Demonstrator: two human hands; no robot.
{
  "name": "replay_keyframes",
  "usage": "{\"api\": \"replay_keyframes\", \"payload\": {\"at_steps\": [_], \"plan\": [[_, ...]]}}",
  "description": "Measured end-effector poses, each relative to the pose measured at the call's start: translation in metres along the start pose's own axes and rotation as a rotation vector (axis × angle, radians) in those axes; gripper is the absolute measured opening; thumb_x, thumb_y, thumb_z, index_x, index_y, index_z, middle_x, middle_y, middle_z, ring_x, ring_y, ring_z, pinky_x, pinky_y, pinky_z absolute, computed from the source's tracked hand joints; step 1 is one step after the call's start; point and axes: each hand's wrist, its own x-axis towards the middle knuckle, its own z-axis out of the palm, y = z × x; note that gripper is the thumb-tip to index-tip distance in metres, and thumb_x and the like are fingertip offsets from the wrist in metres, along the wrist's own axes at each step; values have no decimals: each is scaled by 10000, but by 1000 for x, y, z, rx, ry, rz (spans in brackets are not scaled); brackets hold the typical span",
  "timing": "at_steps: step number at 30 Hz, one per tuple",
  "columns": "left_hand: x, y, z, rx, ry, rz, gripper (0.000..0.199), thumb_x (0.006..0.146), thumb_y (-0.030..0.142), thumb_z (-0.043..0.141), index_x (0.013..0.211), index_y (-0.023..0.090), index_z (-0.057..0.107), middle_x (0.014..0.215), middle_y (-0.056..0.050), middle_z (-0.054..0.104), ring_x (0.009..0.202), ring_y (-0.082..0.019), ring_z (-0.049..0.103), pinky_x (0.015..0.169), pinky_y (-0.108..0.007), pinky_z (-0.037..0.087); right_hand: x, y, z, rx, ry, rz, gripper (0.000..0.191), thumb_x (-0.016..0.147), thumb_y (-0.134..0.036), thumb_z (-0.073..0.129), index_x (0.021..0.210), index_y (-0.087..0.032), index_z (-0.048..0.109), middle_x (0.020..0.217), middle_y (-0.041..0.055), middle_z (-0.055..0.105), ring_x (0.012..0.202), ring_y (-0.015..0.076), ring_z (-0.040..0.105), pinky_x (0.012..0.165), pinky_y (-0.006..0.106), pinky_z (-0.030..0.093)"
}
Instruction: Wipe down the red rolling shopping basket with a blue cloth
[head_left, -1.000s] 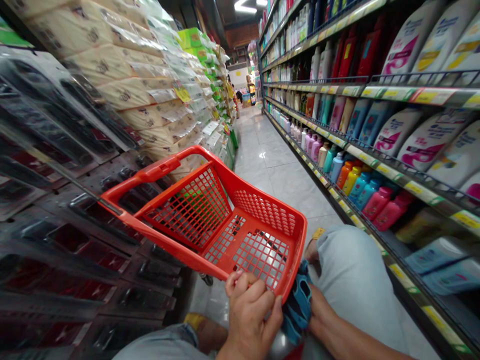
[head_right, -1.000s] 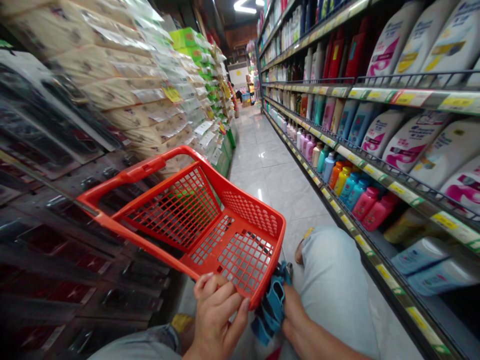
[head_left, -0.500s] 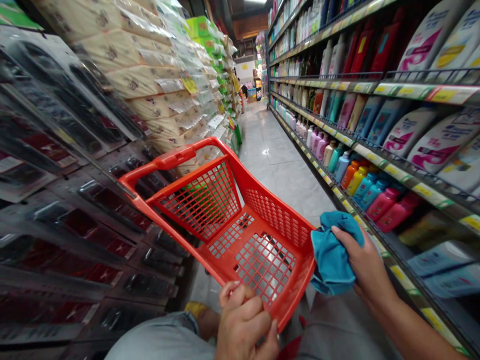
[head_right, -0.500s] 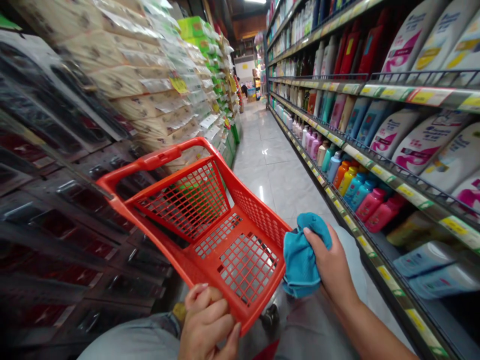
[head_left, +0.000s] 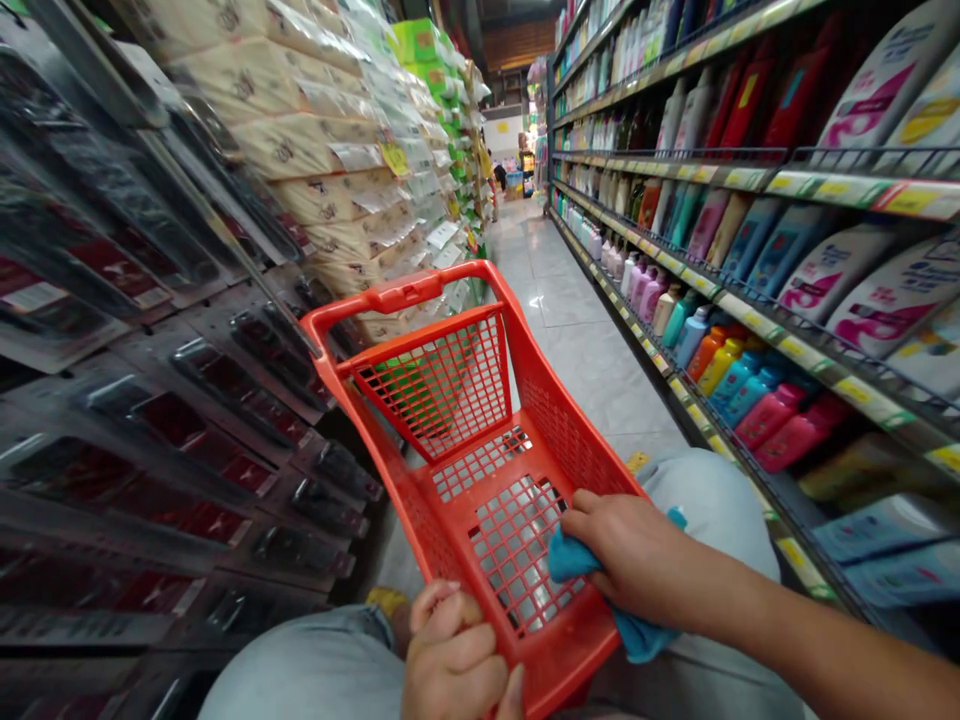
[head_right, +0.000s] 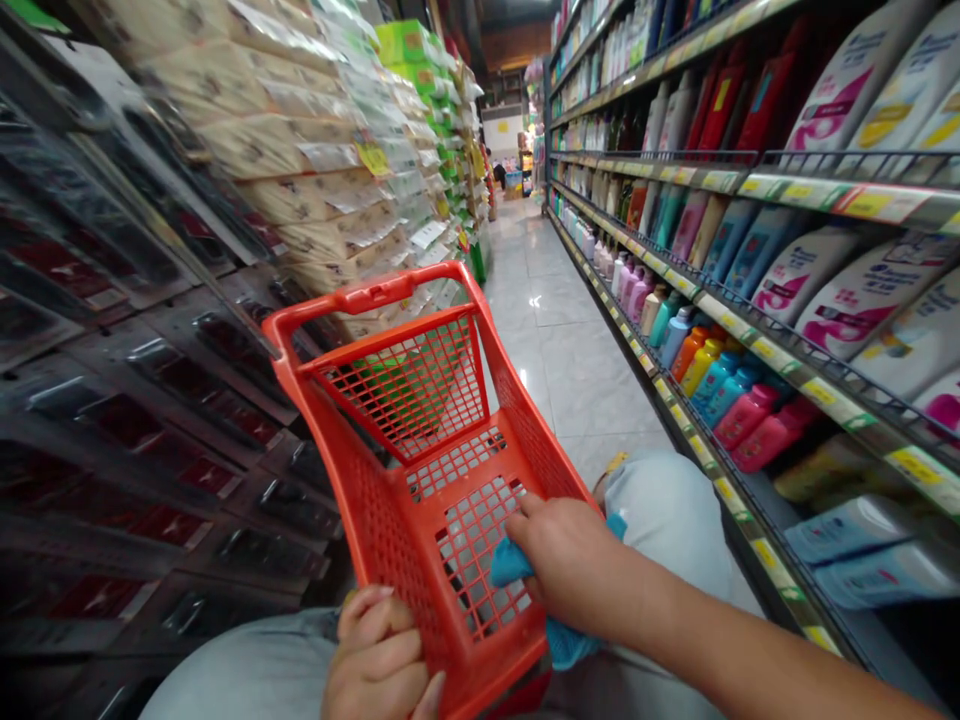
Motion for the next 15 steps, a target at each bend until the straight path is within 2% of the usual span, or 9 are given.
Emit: {"api": "replay_keyframes", "payload": {"at_steps": [4, 8, 12, 15], "plan": [[1, -1, -3, 8, 45, -5, 302, 787, 73, 567, 536, 209, 468, 489, 68, 450, 590, -128, 472, 940, -376, 421, 9, -14, -10, -42, -259, -177, 359, 772, -243, 653, 1119, -164, 705, 1078, 133, 726, 952, 298, 725, 746, 340, 519], [1, -4, 3, -48, 118, -2, 317, 816, 50, 521, 548, 197, 438, 482, 62, 415, 575, -125, 439, 888, -359, 417, 27, -22, -6, -155, -514, -267, 382, 824, -314, 644, 1141, -121, 732, 1059, 191, 754, 940, 328, 740, 704, 357, 541], [2, -5, 10, -93, 230, 14, 323, 826, 51, 493, 549, 197, 411, 471, 58, 356, 554, -129, 391, 854, -362, 411, 48, -21, 26, -270, -721, -371, 265, 764, -269, 731, 971, -116, 795, 859, 164, 780, 814, 297, 751, 671, 339, 540], [5, -1, 6, -119, 178, -27, 308, 825, 38, 491, 566, 198, 438, 488, 56, 386, 571, -130, 406, 858, -365, 418, 64, -18, 62, -278, -809, -442, 101, 691, -236, 803, 699, -140, 772, 694, 122, 750, 741, 275, 739, 691, 346, 550]]}}
